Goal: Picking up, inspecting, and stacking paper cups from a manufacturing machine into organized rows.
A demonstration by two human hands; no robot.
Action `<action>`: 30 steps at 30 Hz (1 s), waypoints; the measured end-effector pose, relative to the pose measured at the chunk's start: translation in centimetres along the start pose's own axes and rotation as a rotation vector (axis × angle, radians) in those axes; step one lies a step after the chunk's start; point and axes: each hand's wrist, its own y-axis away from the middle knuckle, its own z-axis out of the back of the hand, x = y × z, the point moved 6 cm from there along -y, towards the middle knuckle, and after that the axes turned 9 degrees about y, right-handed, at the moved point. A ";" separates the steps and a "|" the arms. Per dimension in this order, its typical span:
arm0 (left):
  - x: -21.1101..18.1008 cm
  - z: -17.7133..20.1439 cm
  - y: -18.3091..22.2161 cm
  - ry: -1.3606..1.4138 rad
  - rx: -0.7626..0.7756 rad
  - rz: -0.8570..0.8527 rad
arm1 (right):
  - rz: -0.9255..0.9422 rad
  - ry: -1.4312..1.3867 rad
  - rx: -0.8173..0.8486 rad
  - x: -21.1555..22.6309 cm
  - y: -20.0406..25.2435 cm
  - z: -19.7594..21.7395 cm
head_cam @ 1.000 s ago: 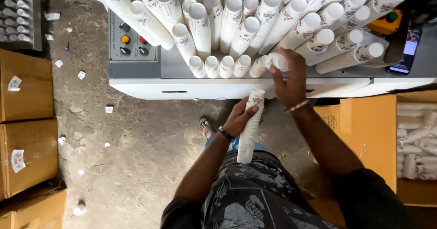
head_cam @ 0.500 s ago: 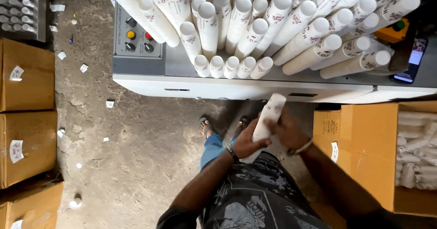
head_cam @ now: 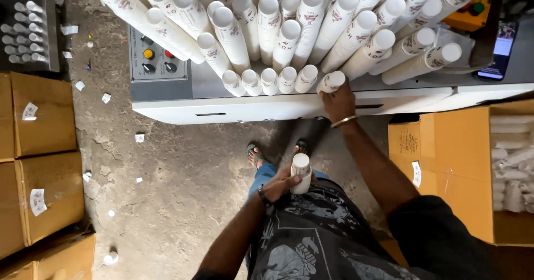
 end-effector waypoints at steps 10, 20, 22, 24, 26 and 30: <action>3.2 3.5 -1.7 -0.074 -0.200 -0.072 | -0.037 0.003 0.182 -2.2 -0.2 -0.8; -5.6 15.1 1.8 -0.142 -0.866 -0.689 | -0.197 0.129 0.530 -6.9 11.4 1.5; -10.0 16.4 4.6 -0.277 -0.983 -0.941 | -0.165 0.164 0.721 -8.8 14.2 0.2; -13.5 20.6 4.9 -0.286 -1.015 -1.045 | -0.006 0.219 0.786 -8.8 14.9 -0.8; -16.5 22.7 4.6 -0.292 -1.020 -1.113 | 0.114 0.274 0.830 -8.0 15.6 -0.8; -22.6 25.1 2.0 -0.463 -1.011 -1.106 | 0.076 0.172 0.545 -0.6 11.0 1.2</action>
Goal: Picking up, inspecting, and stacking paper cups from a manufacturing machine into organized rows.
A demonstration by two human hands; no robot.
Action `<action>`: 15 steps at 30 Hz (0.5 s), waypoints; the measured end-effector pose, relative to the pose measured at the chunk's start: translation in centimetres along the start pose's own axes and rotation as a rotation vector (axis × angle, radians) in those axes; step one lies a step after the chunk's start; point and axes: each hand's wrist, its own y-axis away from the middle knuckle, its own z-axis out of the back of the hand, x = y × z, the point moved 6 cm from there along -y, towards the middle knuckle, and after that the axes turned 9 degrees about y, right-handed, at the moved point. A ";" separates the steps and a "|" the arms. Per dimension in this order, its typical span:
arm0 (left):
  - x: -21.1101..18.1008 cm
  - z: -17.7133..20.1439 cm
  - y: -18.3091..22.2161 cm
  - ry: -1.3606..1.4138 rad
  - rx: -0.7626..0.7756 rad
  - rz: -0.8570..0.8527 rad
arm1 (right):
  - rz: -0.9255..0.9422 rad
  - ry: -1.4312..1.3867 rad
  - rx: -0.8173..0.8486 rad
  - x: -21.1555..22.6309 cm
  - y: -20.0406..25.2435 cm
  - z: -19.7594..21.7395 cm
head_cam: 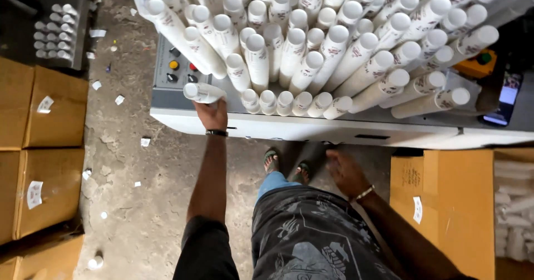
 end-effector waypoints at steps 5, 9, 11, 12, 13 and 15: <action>1.2 -1.5 -1.2 -0.388 0.069 -0.016 | 0.317 0.170 -0.566 10.8 -5.0 9.7; 1.2 -0.8 0.7 -0.466 0.049 0.058 | 0.371 0.231 -0.613 12.7 -8.8 11.0; 0.7 -0.5 2.1 -0.447 0.044 0.081 | 0.401 0.284 -0.594 12.3 -10.0 10.5; 0.2 -0.4 2.9 -0.453 0.045 0.073 | 0.398 0.295 -0.549 12.0 -10.5 10.2; -0.3 -0.3 3.8 -0.461 0.045 0.067 | 0.395 0.306 -0.500 11.7 -10.9 9.7; -0.1 0.5 6.7 -0.496 0.065 0.030 | 0.400 0.336 -0.501 11.6 -11.0 9.6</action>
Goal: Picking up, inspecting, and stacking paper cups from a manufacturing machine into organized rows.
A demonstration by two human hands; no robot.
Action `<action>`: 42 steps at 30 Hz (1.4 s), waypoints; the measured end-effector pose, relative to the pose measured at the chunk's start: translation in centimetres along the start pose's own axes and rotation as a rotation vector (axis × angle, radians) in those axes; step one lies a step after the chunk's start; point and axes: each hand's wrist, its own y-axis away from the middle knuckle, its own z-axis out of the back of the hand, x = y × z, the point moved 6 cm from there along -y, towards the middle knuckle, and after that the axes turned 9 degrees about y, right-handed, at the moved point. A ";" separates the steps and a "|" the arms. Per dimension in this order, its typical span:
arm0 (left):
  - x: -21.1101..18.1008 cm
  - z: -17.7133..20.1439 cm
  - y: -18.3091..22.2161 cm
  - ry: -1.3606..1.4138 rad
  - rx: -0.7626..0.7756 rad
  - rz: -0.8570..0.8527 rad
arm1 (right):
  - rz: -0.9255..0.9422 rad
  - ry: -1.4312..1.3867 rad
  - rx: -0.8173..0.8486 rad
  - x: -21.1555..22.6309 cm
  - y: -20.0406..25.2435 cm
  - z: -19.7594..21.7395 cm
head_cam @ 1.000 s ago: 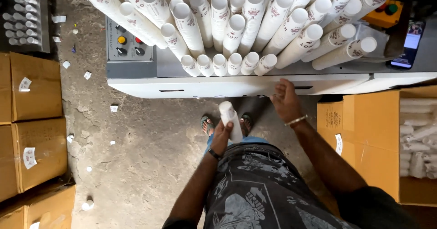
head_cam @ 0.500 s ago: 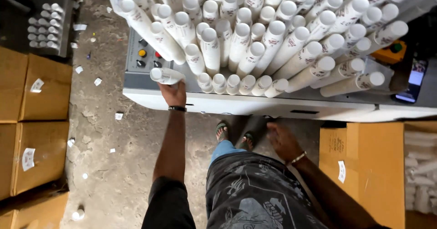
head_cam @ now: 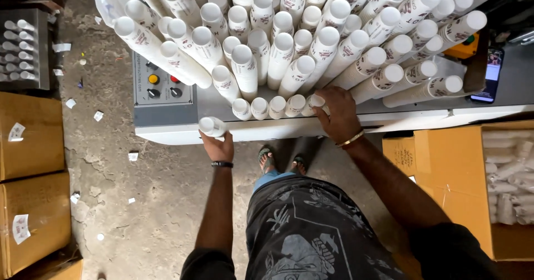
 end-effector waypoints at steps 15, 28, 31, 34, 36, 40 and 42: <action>-10.3 -5.4 13.4 0.320 0.699 0.260 | -0.163 -0.279 -0.042 4.9 2.6 8.3; -11.4 -7.9 14.7 0.432 1.021 0.313 | -0.194 -0.432 0.207 6.6 7.6 5.6; -6.6 -5.4 12.7 0.821 0.622 0.453 | -0.309 -0.367 0.018 2.5 8.1 5.3; -0.6 0.3 7.8 0.445 0.332 0.174 | -0.377 -0.326 -0.084 1.3 6.8 6.1; -1.4 1.6 2.7 0.574 0.233 0.072 | -0.369 -0.310 -0.081 1.5 5.8 6.6; -2.8 2.6 -5.4 0.580 0.059 -0.025 | -0.346 -0.286 -0.067 2.2 5.2 6.4; -0.7 2.0 -7.9 0.384 0.080 -0.069 | -0.355 -0.289 -0.048 2.3 6.2 4.9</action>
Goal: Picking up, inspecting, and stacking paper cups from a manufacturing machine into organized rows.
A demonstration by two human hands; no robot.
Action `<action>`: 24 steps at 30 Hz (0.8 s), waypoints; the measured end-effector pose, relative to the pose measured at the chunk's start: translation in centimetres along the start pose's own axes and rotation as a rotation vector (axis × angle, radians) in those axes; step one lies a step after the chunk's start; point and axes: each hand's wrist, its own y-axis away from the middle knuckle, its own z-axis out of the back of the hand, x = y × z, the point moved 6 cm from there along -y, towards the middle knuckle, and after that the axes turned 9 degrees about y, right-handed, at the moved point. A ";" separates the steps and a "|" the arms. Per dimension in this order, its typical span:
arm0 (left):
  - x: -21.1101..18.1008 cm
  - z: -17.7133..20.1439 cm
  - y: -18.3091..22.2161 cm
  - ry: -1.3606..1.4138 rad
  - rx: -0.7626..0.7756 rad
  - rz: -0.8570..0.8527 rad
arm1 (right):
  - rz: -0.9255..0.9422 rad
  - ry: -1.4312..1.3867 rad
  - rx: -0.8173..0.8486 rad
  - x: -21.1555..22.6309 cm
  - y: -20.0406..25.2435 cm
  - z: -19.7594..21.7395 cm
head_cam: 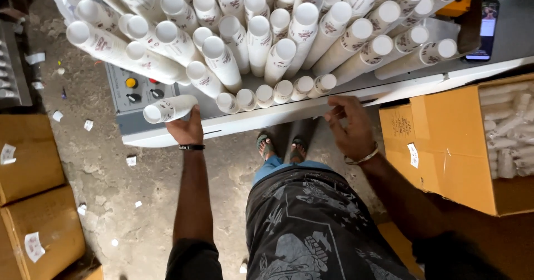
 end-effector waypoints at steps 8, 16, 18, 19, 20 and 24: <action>3.8 -2.6 -1.5 -0.743 0.027 0.262 | -0.127 0.097 0.109 -7.6 6.6 -0.1; 1.0 -1.0 11.8 -0.707 -0.135 0.118 | -0.271 0.454 -0.244 -20.1 0.2 17.1; 0.3 -3.8 16.8 -0.648 -0.071 0.139 | -0.181 0.455 -0.317 -23.9 -3.8 18.5; 0.3 -5.6 19.5 -0.600 0.007 0.170 | -0.108 0.457 -0.376 -25.6 -5.9 19.4; 1.4 -7.3 22.0 -0.590 -0.019 0.162 | -0.079 0.453 -0.377 -27.1 -7.5 18.8; 1.9 -20.9 28.8 -0.357 0.265 0.306 | -0.160 0.744 -0.090 -34.0 -11.7 14.9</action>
